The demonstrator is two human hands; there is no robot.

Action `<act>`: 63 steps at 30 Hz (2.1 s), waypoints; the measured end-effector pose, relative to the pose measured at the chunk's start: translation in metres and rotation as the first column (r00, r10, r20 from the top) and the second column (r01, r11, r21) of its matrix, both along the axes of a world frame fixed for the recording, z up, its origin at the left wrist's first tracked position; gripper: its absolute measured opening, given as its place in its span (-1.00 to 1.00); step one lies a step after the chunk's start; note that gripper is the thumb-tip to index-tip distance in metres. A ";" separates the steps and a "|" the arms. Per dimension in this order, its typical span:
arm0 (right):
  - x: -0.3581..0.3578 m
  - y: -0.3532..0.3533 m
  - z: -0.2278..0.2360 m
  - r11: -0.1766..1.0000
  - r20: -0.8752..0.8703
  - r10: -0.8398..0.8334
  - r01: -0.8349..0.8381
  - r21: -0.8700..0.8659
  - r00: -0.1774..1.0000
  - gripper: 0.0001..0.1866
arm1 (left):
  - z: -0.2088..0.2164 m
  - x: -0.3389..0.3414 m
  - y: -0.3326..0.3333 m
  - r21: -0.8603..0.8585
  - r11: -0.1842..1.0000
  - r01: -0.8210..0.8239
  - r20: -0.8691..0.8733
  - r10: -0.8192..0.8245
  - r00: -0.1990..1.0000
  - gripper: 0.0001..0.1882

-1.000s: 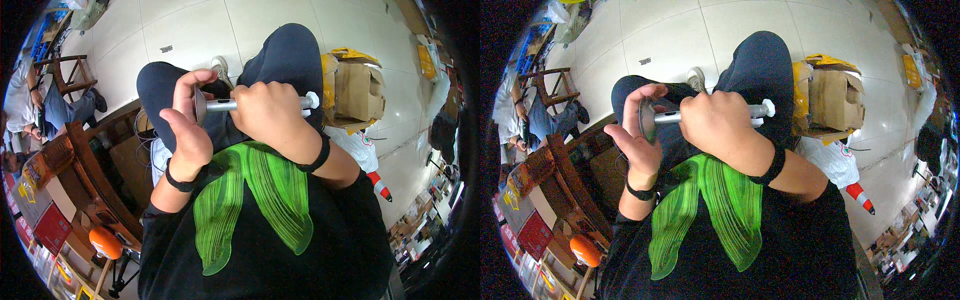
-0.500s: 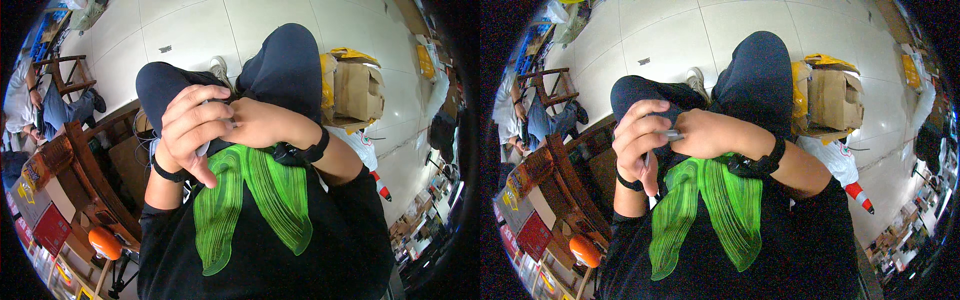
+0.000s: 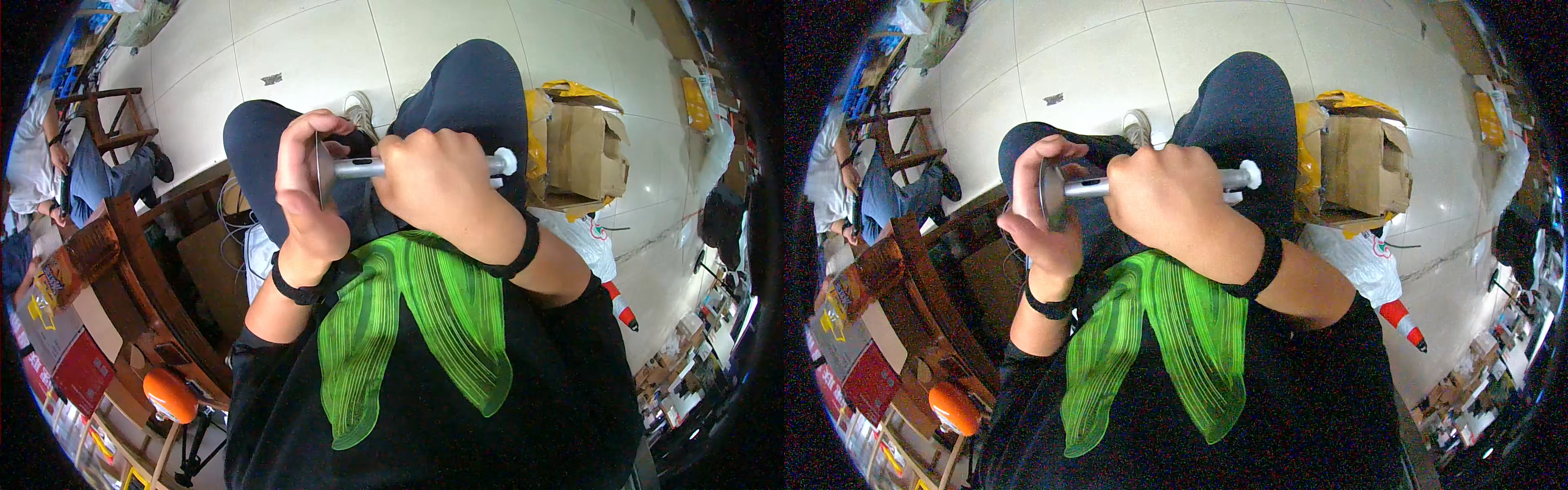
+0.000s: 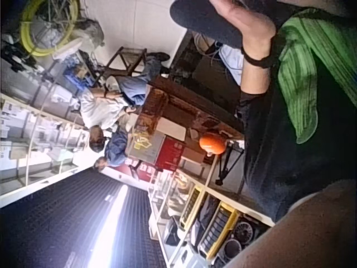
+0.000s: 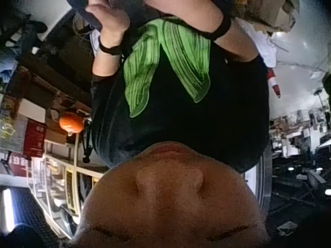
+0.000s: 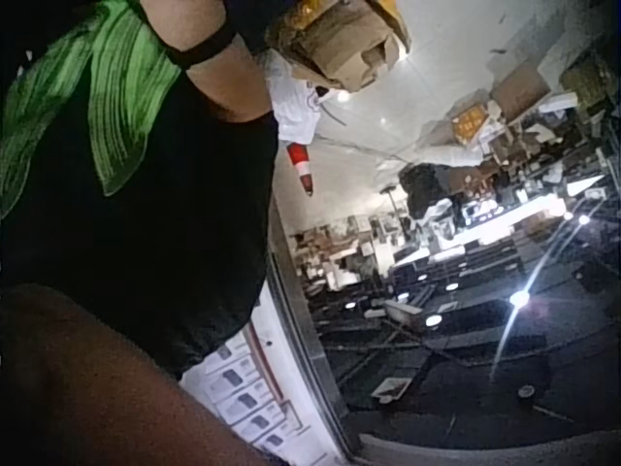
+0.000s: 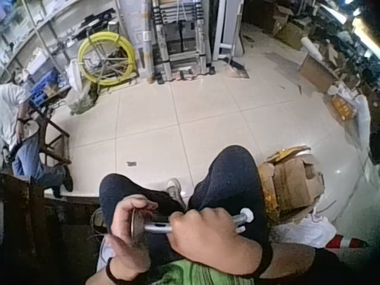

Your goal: Assembling a metal mounting bracket or stand by screwing parts together.

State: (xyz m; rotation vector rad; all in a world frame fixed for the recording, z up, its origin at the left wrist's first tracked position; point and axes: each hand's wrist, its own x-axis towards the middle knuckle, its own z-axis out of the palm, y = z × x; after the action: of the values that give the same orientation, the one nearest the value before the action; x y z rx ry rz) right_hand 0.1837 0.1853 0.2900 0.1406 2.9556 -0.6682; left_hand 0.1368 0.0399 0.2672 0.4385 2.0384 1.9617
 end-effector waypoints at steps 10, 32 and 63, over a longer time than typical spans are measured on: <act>0.004 0.004 -0.024 0.725 0.138 0.422 -0.242 -0.645 0.896 -0.67 | 0.006 -0.033 -0.012 -0.038 0.882 0.469 -0.759 -0.331 0.561 -0.27; 0.006 0.010 0.001 0.854 0.171 0.314 -0.198 -0.482 0.934 -0.75 | 0.016 -0.029 -0.008 -0.085 0.920 0.382 -0.776 -0.302 0.554 -0.50; 0.018 -0.009 -0.054 0.272 -0.115 0.543 -0.304 -0.913 0.832 -0.62 | 0.040 -0.030 -0.022 -0.133 0.823 0.553 -0.781 -0.430 0.452 -0.43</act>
State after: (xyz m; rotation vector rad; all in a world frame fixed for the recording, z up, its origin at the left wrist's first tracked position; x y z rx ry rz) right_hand 0.2016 0.1766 0.2360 -0.6290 1.8005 -1.8673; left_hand 0.1068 0.0178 0.3073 2.0107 1.7884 1.6361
